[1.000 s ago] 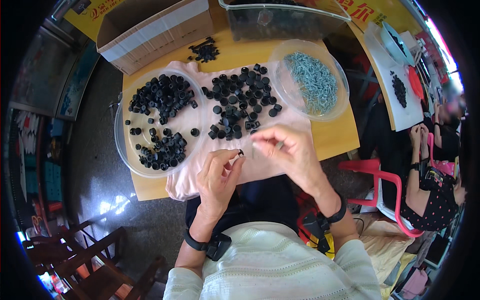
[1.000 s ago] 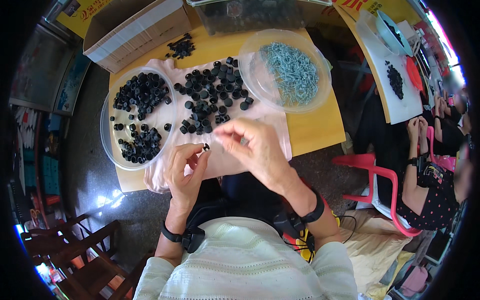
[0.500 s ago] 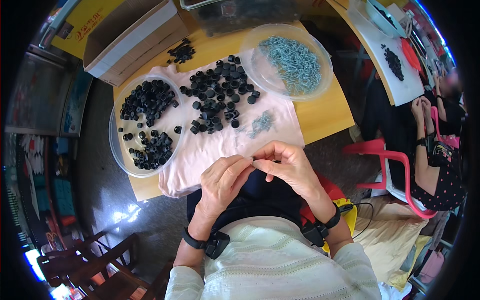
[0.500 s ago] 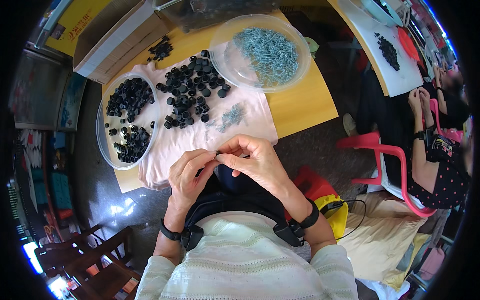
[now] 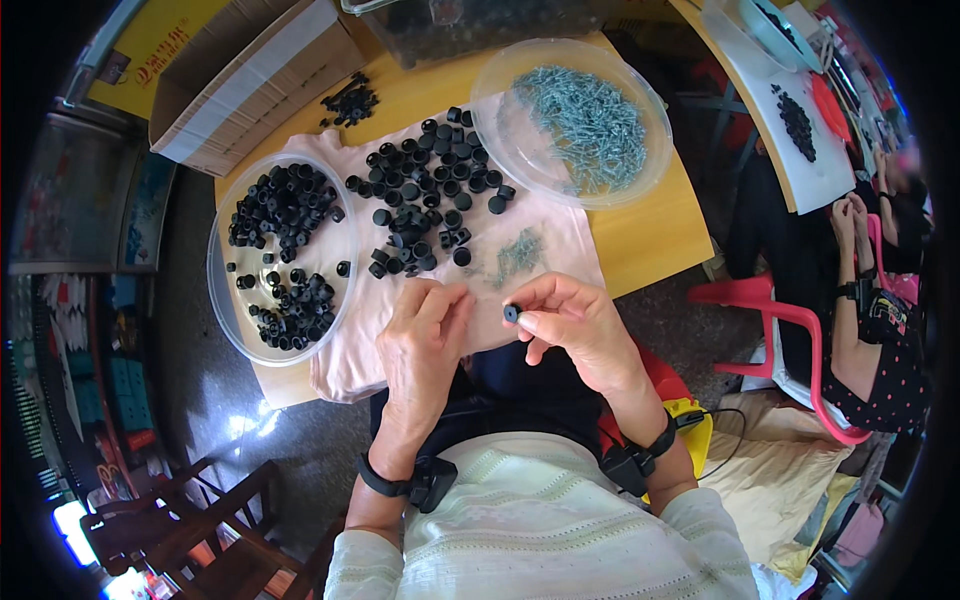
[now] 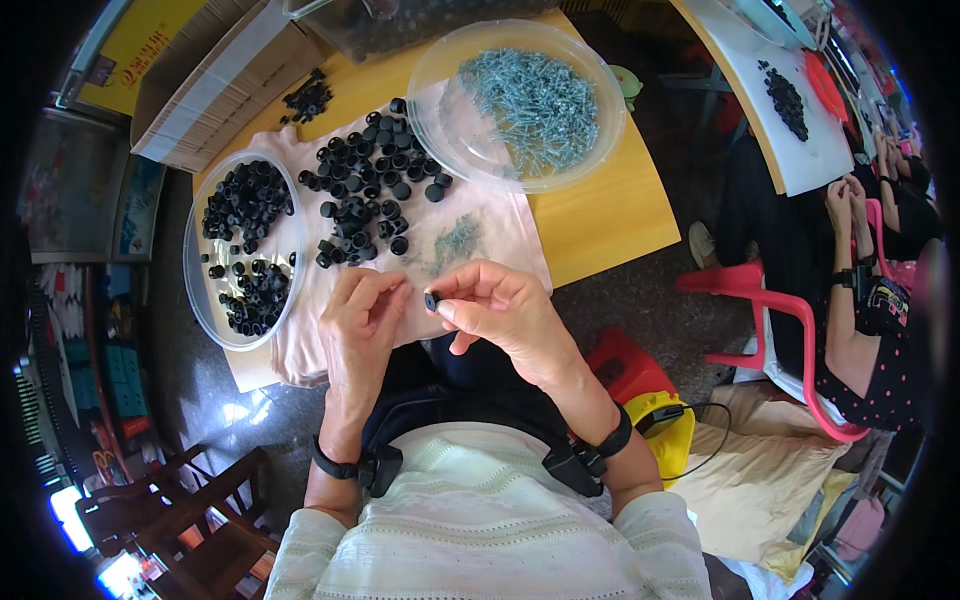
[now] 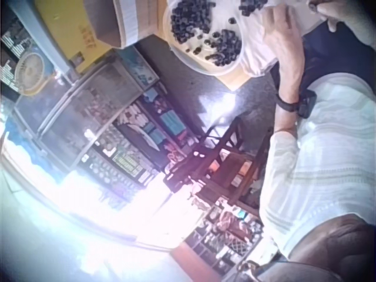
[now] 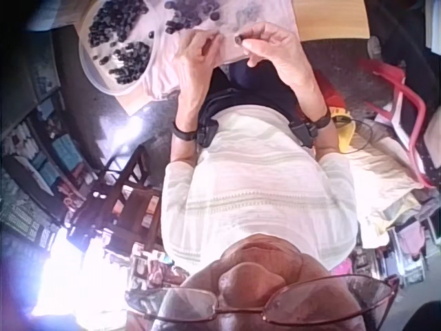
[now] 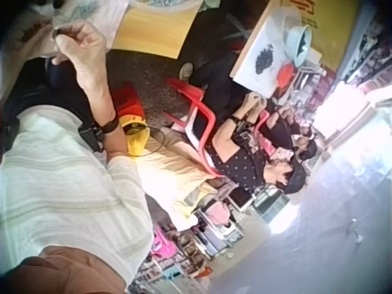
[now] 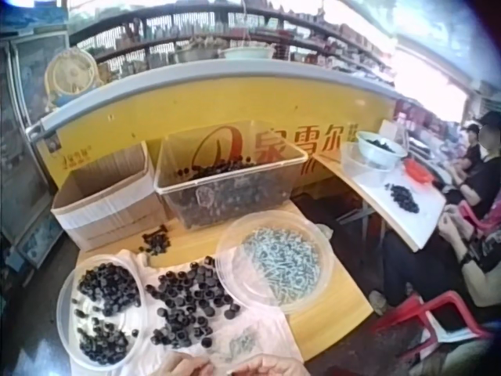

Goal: Assembling small blue plastic components into larger black plastic housings by hand.

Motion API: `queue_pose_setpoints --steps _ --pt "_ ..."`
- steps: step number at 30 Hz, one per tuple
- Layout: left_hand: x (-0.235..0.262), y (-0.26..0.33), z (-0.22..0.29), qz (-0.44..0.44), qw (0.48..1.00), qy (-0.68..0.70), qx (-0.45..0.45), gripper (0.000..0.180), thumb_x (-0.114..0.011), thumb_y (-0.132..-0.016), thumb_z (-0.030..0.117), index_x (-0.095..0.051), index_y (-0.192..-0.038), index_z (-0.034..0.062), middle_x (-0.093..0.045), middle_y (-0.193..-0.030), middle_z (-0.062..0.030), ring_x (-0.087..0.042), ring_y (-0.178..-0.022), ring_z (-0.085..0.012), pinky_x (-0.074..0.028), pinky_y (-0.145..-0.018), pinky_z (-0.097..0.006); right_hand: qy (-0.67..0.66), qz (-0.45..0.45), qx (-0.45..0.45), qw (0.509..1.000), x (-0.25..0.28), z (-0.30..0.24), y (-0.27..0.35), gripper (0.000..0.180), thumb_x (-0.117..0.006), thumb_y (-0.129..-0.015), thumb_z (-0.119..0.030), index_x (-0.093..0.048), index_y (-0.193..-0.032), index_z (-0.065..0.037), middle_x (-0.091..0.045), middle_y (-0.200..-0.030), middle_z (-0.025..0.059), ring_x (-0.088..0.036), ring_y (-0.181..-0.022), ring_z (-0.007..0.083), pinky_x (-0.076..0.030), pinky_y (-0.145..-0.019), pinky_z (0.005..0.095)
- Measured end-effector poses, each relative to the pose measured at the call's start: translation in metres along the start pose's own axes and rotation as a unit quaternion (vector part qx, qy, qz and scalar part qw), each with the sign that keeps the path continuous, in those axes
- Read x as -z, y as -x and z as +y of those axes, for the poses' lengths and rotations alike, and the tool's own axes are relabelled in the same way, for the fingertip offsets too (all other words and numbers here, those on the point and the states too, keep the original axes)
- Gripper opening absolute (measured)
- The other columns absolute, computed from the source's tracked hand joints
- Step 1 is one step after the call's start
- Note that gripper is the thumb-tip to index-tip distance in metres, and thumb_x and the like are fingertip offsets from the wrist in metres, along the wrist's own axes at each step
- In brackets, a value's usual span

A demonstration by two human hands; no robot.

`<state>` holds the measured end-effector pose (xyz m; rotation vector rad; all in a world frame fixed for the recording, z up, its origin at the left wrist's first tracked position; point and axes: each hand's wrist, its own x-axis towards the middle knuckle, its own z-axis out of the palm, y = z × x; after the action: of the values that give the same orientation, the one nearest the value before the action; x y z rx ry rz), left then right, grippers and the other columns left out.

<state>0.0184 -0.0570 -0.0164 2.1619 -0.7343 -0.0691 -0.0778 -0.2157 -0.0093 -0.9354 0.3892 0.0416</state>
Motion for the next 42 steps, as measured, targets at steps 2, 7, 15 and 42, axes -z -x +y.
queue_pose_setpoints --steps 2,7,15,42 --pt "0.001 0.000 0.002 -0.009 1.000 0.002 0.005 0.013 -0.070 -0.077 0.002 -0.065 -0.089 0.0028 -0.060 -0.081 -0.0085 -0.062 -0.064 -0.0208 -0.049 -0.057 -0.028 -0.012 -0.002 -0.010 1.000 0.000 -0.002 -0.002 0.021 -0.064 -0.086 -0.006 -0.063 -0.106 0.001 -0.065 -0.090 0.0029 -0.061 -0.077 0.0067 -0.055 -0.060 0.0211" --pt "0.008 0.006 -0.002 -0.009 0.988 0.151 0.024 0.009 -0.066 -0.084 0.000 -0.064 -0.093 -0.0026 -0.063 -0.087 -0.0063 -0.061 -0.069 -0.0129 -0.049 -0.063 -0.023 -0.035 -0.004 -0.019 0.999 -0.004 0.000 -0.006 0.021 -0.065 -0.086 -0.009 -0.063 -0.105 0.000 -0.064 -0.089 0.0029 -0.060 -0.070 0.0070 -0.054 -0.058 0.0205" --pt "0.026 0.023 0.009 0.010 0.805 0.567 0.173 0.015 -0.063 -0.086 -0.004 -0.063 -0.100 -0.0038 -0.065 -0.092 -0.0099 -0.066 -0.080 -0.0169 -0.057 -0.072 -0.029 -0.024 -0.010 -0.039 0.999 -0.025 0.008 0.000 0.022 -0.067 -0.086 -0.014 -0.064 -0.102 0.001 -0.063 -0.087 0.0028 -0.058 -0.063 0.0067 -0.049 -0.053 0.0202" --pt "0.029 0.041 -0.007 0.021 0.892 0.443 0.092 0.010 -0.064 -0.084 -0.007 -0.065 -0.093 -0.0048 -0.061 -0.098 -0.0121 -0.063 -0.084 -0.0162 -0.055 -0.074 -0.027 -0.044 0.018 0.012 0.999 -0.053 0.023 0.004 0.021 -0.065 -0.089 -0.011 -0.062 -0.106 0.000 -0.065 -0.093 0.0050 -0.062 -0.079 0.0086 -0.055 -0.060 0.0218"
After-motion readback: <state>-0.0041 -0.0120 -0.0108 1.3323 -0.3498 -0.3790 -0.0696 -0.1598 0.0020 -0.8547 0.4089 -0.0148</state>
